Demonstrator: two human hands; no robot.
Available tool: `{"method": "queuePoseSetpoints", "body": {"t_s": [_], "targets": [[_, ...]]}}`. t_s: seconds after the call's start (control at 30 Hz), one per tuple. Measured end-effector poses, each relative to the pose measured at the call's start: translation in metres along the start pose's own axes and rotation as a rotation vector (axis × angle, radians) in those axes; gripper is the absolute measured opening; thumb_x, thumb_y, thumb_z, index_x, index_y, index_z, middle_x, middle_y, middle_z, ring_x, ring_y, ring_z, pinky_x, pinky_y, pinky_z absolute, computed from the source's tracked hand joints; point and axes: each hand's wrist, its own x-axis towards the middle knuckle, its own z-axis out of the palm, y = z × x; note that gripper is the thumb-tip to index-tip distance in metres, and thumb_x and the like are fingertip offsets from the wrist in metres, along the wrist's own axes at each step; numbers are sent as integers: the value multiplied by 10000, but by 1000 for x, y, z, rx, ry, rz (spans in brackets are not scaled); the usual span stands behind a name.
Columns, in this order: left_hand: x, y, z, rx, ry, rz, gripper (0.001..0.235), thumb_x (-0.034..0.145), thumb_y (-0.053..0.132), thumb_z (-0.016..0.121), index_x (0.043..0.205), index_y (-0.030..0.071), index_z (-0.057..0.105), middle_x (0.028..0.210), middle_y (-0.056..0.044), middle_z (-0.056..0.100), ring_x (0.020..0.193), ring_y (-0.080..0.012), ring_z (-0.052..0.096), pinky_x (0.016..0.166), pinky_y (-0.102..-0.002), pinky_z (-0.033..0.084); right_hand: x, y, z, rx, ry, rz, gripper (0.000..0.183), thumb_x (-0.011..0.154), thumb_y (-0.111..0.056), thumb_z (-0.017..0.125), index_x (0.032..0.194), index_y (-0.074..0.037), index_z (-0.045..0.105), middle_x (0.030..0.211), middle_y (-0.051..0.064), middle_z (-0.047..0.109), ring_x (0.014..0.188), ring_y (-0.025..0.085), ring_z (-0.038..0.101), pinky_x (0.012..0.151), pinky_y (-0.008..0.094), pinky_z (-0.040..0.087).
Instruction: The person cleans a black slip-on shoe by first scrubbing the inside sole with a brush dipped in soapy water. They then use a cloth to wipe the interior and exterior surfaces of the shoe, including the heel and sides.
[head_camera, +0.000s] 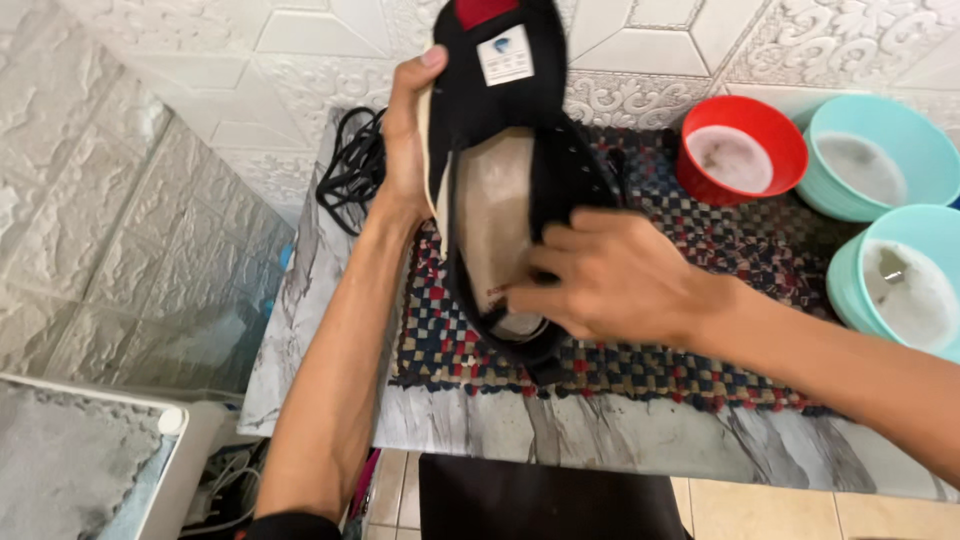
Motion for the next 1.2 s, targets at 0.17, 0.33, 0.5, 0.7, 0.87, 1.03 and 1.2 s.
{"method": "queuePoseSetpoints", "body": {"t_s": [0.17,0.33,0.5,0.7,0.87,1.03,1.2], "targets": [[-2,-2,9,-8,-8,8,494,908,347,719,1228,-29,726,1116,-182,786,976,-295,747,910,-378,593,9,-1,-30,-110,-189,67,172,1099,-303,673,1171,-147,691,850,38,751,672,201,684,595,335,539],[-3,2,7,98,40,65,266,893,370,713,934,109,681,859,-24,704,764,-152,640,716,-297,497,3,-2,-33,-312,-349,230,548,923,-342,761,1416,-234,547,1027,64,686,845,170,656,612,289,618],[0,-2,6,52,19,36,350,909,350,720,1096,54,728,976,-70,754,887,-200,693,839,-321,540,9,10,-15,-443,-226,372,350,1019,-55,686,1350,-128,597,916,103,675,669,174,651,312,267,456],[8,-5,-12,96,277,84,203,862,326,741,905,142,666,875,-63,758,758,-178,703,723,-304,564,22,-51,-7,121,-535,570,324,1096,-53,460,1416,-29,418,929,191,621,535,337,693,351,496,614],[7,-12,-3,115,246,8,385,828,369,766,1036,45,738,951,-119,809,781,-217,742,743,-325,600,22,-23,8,-492,-266,582,454,936,-151,634,1386,-206,653,785,32,656,477,141,641,344,317,485],[1,0,2,116,164,22,434,879,402,676,1124,48,739,1022,-121,794,884,-252,735,831,-359,578,32,-58,10,-301,-25,569,269,1020,-16,543,1255,-38,674,749,96,584,507,253,611,336,425,471],[0,-4,9,116,156,10,216,858,358,735,880,164,643,824,-7,666,731,-153,616,674,-317,482,33,0,25,-543,92,705,363,842,-70,677,1194,-158,684,708,36,541,494,212,611,381,381,455]]}}
